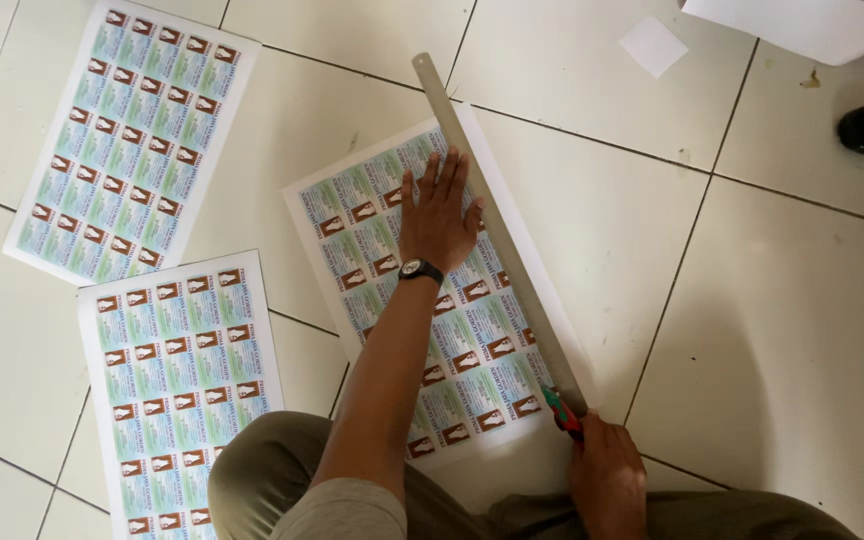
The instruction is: The person sits on the floor and uses a ruler and a utility knife to cut a sheet of printed paper into smaller sections. They align the ruler along the printed lines and make straight cuts, repeating the process across the sheet.
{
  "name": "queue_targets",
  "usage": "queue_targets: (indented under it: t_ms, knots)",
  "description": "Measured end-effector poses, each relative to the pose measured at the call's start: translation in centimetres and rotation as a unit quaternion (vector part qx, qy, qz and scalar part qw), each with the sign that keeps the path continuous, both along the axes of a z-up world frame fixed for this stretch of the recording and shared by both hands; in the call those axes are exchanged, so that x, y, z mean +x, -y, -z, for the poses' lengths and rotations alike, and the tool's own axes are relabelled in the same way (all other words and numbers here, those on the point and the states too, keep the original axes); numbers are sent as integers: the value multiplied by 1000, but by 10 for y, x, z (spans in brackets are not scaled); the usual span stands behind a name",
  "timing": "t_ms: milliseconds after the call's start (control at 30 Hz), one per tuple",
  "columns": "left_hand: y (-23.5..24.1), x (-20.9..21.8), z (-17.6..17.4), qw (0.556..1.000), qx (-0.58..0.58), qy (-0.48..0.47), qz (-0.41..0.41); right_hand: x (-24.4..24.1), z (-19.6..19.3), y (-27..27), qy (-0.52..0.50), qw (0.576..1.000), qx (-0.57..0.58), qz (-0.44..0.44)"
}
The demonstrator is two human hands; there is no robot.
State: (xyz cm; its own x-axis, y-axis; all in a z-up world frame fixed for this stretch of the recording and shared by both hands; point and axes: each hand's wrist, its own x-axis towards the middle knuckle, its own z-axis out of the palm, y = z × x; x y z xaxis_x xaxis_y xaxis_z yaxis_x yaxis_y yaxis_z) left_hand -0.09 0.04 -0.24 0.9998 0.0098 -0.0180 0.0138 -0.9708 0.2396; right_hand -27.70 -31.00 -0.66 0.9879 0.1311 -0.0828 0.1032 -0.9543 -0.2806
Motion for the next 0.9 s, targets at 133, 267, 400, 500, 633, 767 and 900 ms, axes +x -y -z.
queue_targets:
  t_ms: [133,267,400,500,633,767,900]
  knots:
    - [0,0,-3,1000,5,2,1,1,0,1,-41,999,-12,5]
    - [0,0,1,1000,11,3,2,2,-3,-1,-27,1000,11,4]
    - [0,0,6,1000,13,17,4,0,2,-2,-24,999,-5,21]
    - [0,1,5,1000,11,6,1,-2,10,5,35,999,13,-25]
    - [0,1,4,1000,5,22,9,0,4,1,31,999,5,-11]
    - [0,0,0,1000,19,-11,10,5,-12,-6,58,998,-10,-29]
    - [1,1,-5,1000,14,-12,10,4,-13,-6,53,998,0,-23]
